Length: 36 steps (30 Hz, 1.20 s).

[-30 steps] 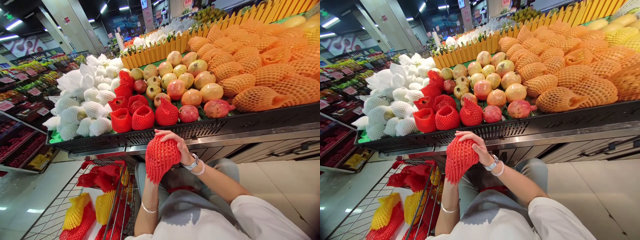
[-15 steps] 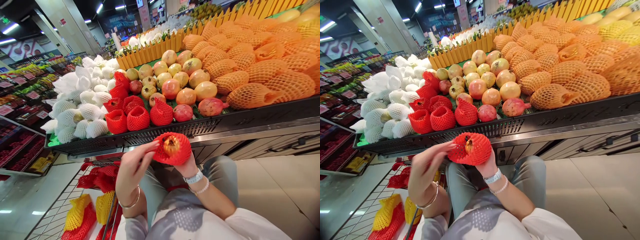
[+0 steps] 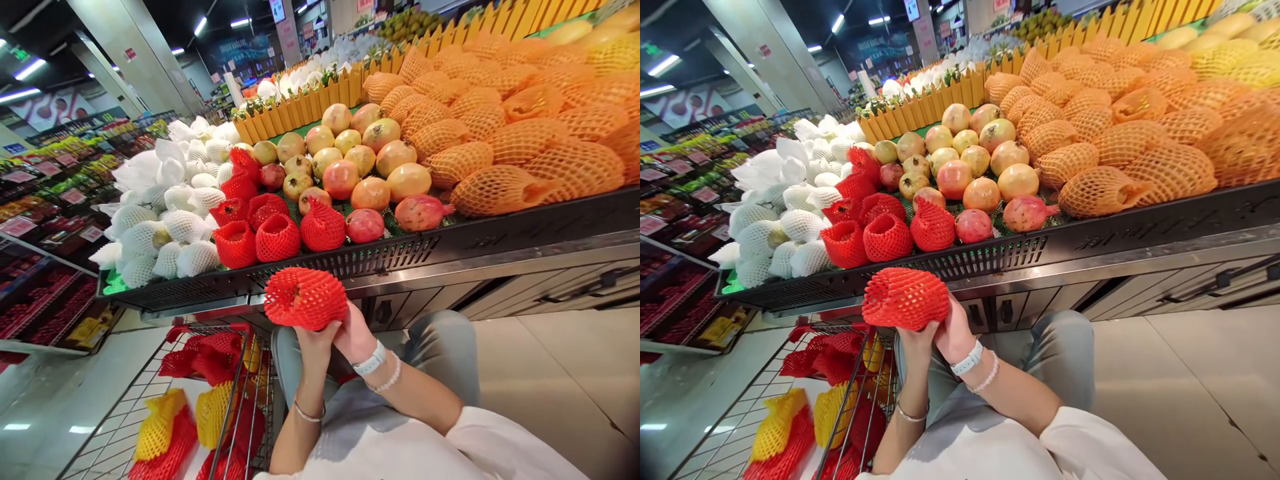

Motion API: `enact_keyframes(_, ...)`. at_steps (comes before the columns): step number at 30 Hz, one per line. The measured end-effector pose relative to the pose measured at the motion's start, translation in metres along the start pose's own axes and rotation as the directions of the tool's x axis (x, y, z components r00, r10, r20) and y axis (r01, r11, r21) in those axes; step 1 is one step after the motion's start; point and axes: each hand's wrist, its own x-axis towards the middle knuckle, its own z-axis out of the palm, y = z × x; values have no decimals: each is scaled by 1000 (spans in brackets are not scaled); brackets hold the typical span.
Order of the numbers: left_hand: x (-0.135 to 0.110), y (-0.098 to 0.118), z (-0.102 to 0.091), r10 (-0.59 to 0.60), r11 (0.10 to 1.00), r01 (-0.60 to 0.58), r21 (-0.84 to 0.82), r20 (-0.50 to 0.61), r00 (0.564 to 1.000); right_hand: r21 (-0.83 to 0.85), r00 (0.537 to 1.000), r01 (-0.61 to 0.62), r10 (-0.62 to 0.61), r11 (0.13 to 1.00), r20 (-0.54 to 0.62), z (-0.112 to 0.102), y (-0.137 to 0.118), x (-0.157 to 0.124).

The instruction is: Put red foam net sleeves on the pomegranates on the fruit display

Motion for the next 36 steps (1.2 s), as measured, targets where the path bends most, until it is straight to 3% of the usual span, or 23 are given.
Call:
enact_keyframes(4,15,1,-5,7,993,-15,-113,-68,998,147,972,48,-12,988,-235,23,2,2)
enact_keyframes(7,18,4,-4,10,973,-35,-230,-111,994,167,969,83,-40,982,-245,39,-1,-1)
enact_keyframes(9,19,13,-6,49,950,-93,-299,-152,987,123,987,76,-58,989,-148,46,-6,-3)
enact_keyframes(11,23,28,-11,107,926,-169,-337,-194,975,1,995,94,-94,996,24,50,-18,-4)
enact_keyframes(13,34,50,-20,195,913,-255,-320,-208,959,-197,954,204,-150,959,258,53,-41,0)
enact_keyframes(15,57,78,-29,343,890,-393,-232,-229,911,-398,844,406,-171,823,507,58,-73,8)
enact_keyframes(17,95,110,-33,543,811,-582,-68,-284,790,-525,728,605,-149,599,669,65,-110,24)
enact_keyframes(19,144,142,-31,670,728,-678,98,-311,674,-609,681,719,-160,336,715,75,-144,48)
enact_keyframes(20,172,156,-28,705,702,-694,161,-293,645,-639,673,737,-147,220,725,80,-157,62)
enact_keyframes(21,200,167,-24,731,682,-703,202,-238,640,-666,680,733,-126,138,722,87,-168,78)
enact_keyframes(23,252,178,-12,774,622,-739,260,-61,630,-724,731,682,-108,107,673,101,-182,111)
enact_keyframes(24,275,178,-6,791,583,-763,280,20,612,-751,767,642,-111,155,632,109,-185,128)
enact_keyframes(26,313,168,6,798,528,-796,297,147,584,-774,844,530,-122,346,523,127,-188,159)
enact_keyframes(28,338,152,17,782,522,-799,299,208,588,-760,912,384,-83,525,403,144,-186,189)
enact_keyframes(31,358,128,30,743,559,-775,294,238,626,-770,951,243,13,589,310,159,-178,228)
enact_keyframes(34,365,114,34,690,571,-749,336,297,660,-818,922,382,-125,430,365,158,-165,262)
enact_keyframes(36,370,109,30,623,574,-720,390,362,693,-821,839,523,-309,229,448,152,-154,280)
